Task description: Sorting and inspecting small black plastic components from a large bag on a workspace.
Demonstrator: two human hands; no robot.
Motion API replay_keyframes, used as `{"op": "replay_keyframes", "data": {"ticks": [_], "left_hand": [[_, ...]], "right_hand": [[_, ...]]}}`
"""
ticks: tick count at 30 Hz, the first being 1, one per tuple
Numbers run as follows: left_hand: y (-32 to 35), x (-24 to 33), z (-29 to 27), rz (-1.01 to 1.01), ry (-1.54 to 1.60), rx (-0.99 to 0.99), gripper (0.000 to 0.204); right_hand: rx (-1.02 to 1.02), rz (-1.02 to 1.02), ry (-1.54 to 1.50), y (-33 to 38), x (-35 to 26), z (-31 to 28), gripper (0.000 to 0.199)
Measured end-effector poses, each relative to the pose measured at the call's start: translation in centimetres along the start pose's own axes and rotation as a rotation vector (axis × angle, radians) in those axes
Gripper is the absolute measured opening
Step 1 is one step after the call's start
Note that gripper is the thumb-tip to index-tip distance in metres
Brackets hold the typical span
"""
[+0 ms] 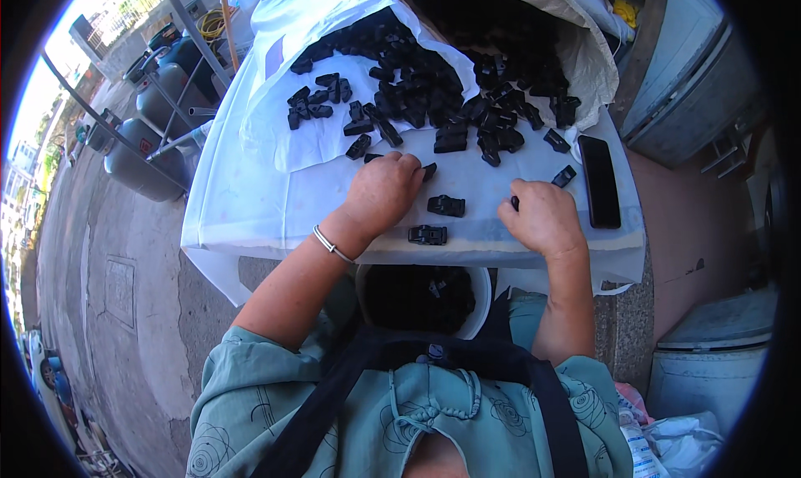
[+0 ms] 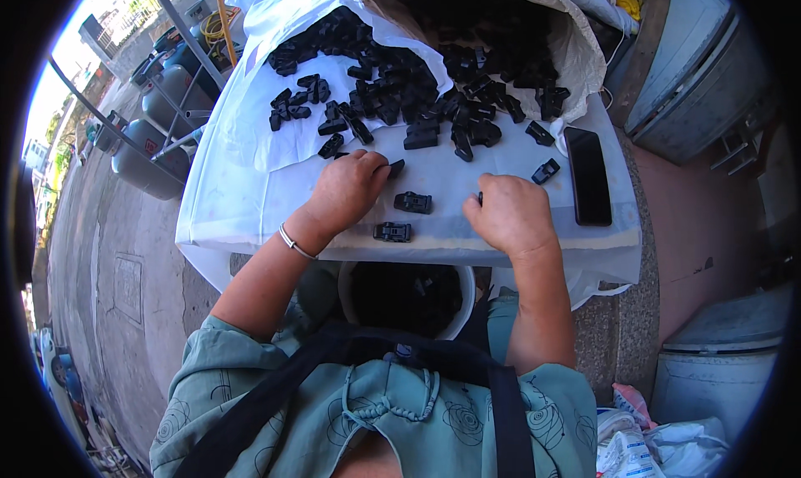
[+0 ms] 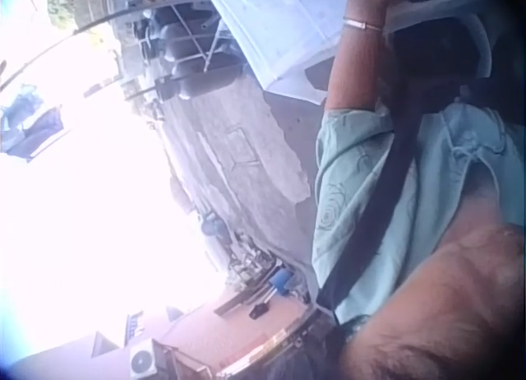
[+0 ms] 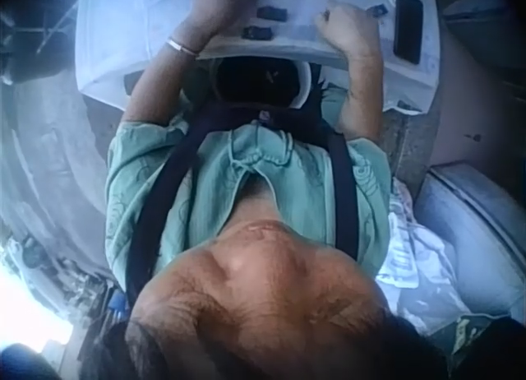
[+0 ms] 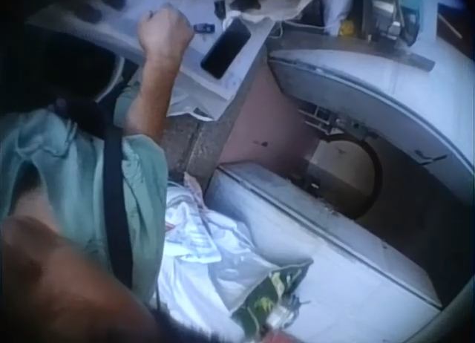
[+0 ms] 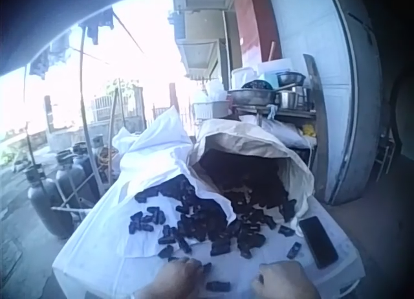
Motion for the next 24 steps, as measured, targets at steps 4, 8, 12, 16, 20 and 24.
{"op": "replay_keyframes", "data": {"ticks": [4,8,12,16,20,24], "left_hand": [[-1.1,0.2,-0.7,-0.141,-0.07,-0.102,0.019],[-1.0,-0.1,-1.7,-0.141,-0.028,-0.016,0.021],[-1.5,0.3,-1.2,-0.022,0.014,-0.05,0.023],[-2.0,-0.2,0.4,-0.103,0.429,-0.128,0.027],[-0.7,-0.1,0.0,-0.242,0.421,-0.181,0.029],[0.5,-0.5,-1.0,-0.164,0.229,-0.171,0.026]], "right_hand": [[0.331,-0.116,-0.106,-1.4,-0.5,2.5,0.029],[0.3,-0.058,-0.162,-0.7,-0.1,2.2,0.035],[0.236,-0.233,-0.288,-0.8,0.2,3.5,0.032],[0.202,-0.422,-0.426,-0.6,-1.8,3.4,0.031],[0.194,-0.509,-0.556,-0.5,-1.4,3.0,0.033],[0.447,-0.198,-0.534,-1.1,1.2,2.7,0.031]]}}
Point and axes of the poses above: each hand's wrist, its own y-axis away from the middle knuckle, its own z-axis out of the palm, x = y × z, the point moved 2 cm from there along -y, towards the middle knuckle, and after that the axes turned 7 degrees about -z, right-handed, at the moved point
